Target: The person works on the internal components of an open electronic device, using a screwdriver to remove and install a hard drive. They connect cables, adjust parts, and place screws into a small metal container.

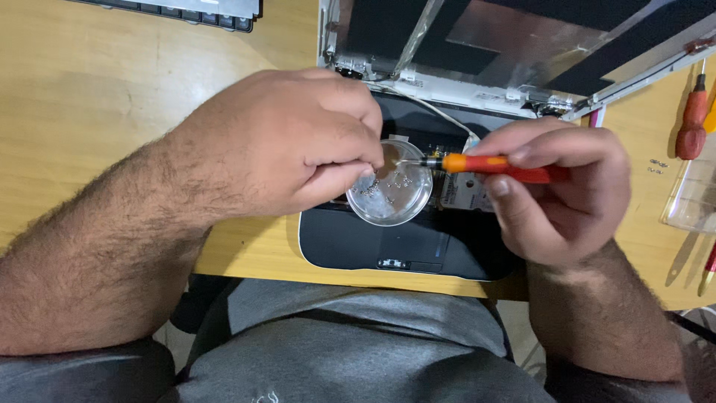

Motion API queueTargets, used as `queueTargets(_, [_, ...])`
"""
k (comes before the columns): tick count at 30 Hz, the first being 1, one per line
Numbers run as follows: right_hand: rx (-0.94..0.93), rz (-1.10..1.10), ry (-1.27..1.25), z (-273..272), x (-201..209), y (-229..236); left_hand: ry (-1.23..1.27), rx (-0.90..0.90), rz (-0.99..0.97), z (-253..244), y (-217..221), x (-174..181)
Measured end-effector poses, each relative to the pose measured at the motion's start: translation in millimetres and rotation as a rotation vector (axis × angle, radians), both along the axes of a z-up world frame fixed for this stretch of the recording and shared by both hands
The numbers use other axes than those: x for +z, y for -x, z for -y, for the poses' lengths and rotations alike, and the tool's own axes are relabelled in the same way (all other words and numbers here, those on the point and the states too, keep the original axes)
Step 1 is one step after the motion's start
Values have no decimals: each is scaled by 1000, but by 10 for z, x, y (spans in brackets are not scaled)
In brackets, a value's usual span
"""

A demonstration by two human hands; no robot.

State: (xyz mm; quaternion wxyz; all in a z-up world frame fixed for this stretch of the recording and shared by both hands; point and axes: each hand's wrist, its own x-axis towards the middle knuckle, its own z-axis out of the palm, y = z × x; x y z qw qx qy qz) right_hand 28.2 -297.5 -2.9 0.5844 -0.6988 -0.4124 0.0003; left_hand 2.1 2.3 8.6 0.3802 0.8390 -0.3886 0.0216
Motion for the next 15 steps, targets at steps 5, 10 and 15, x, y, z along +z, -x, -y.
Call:
queueTargets(5, [-114,38,-7,80,77,30,-10,110,49,-7,17,-4])
queueTargets(10, [-236,2,57,73,108,70,49,146,28,4,34,8])
queueTargets(15, [-167,6,49,21,104,49,-44,129,49,1,23,-39])
